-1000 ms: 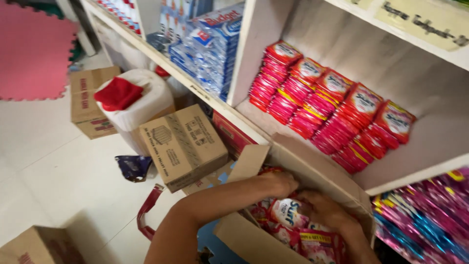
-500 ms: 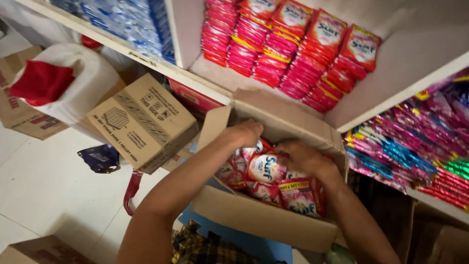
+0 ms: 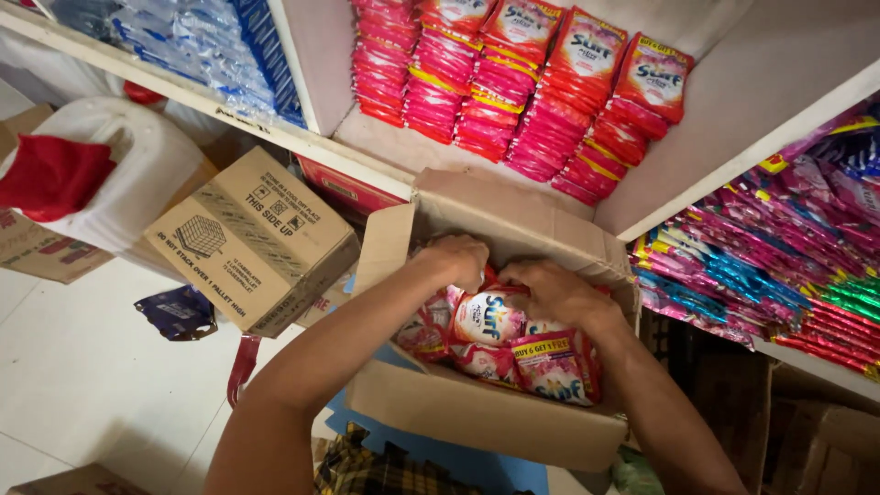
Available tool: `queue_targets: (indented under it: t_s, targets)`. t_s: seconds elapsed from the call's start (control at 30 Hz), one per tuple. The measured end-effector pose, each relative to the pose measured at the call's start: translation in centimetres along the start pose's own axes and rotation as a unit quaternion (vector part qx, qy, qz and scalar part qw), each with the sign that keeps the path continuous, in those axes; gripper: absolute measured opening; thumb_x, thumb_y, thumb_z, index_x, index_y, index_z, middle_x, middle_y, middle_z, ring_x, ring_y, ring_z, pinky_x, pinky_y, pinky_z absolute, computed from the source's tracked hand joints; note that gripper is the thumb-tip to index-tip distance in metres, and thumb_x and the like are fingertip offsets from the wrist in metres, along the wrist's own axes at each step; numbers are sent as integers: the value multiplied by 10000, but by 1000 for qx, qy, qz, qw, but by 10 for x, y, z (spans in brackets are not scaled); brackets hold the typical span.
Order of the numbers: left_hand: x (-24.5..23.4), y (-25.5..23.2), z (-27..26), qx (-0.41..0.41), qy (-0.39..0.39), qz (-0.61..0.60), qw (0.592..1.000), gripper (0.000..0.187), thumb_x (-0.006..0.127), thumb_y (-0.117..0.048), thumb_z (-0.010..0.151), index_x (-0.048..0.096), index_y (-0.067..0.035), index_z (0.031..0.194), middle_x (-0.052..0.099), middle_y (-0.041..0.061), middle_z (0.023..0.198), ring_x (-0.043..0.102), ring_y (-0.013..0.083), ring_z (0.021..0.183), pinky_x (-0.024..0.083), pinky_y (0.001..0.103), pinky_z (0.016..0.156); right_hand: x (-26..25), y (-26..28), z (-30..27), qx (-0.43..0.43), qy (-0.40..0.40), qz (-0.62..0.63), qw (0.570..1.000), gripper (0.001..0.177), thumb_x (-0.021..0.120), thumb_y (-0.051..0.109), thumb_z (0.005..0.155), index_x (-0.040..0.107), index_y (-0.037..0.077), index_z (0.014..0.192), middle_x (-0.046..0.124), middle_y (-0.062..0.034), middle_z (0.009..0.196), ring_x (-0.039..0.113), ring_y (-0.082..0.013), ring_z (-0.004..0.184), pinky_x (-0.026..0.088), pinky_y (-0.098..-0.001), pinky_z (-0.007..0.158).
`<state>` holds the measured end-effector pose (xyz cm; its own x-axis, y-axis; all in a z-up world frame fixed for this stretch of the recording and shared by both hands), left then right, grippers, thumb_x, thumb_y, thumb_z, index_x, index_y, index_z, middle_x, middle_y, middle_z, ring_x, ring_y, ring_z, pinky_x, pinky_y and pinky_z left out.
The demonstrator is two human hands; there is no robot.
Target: The person takes small red packets of Surf detergent from a cardboard box and places them onto a shelf. They arrange the packets in neat rows, stacking them vertically to fill the shelf space.
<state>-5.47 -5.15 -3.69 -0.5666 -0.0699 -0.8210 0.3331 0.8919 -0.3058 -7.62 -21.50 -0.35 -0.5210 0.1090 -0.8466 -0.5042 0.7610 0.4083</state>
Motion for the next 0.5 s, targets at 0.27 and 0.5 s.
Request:
queue_targets:
  t_s: [0.27,0.5]
  targets:
    - [11,11,-6,50,-158,-92,982,469,817,-121,694,662,-66,1133,668,210,1184,624,386,1143,524,488,919,-6,0,-2,-34,-102,60,992,511,760,262,864,622,85,1323,687,-150,1285,653,-306,1191,498,-411,1008]
    - [-18,17,-23,91,-258,-495,825,376,869,-103,736,644,-64,1035,725,63,922,675,160,886,552,332,786,-9,-7,-2,-67,-146,219,962,548,762,273,897,575,84,1375,724,-111,1219,684,-214,1113,539,-373,981]
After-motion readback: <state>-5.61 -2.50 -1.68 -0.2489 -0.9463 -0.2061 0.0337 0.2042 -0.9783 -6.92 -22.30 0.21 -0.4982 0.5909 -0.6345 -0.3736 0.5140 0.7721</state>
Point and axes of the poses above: each hand's wrist, its own z-axis towards the middle knuckle, its own x-axis out of the palm, y = z × x, the point moved 3 cm from there along z, towards the middle knuckle
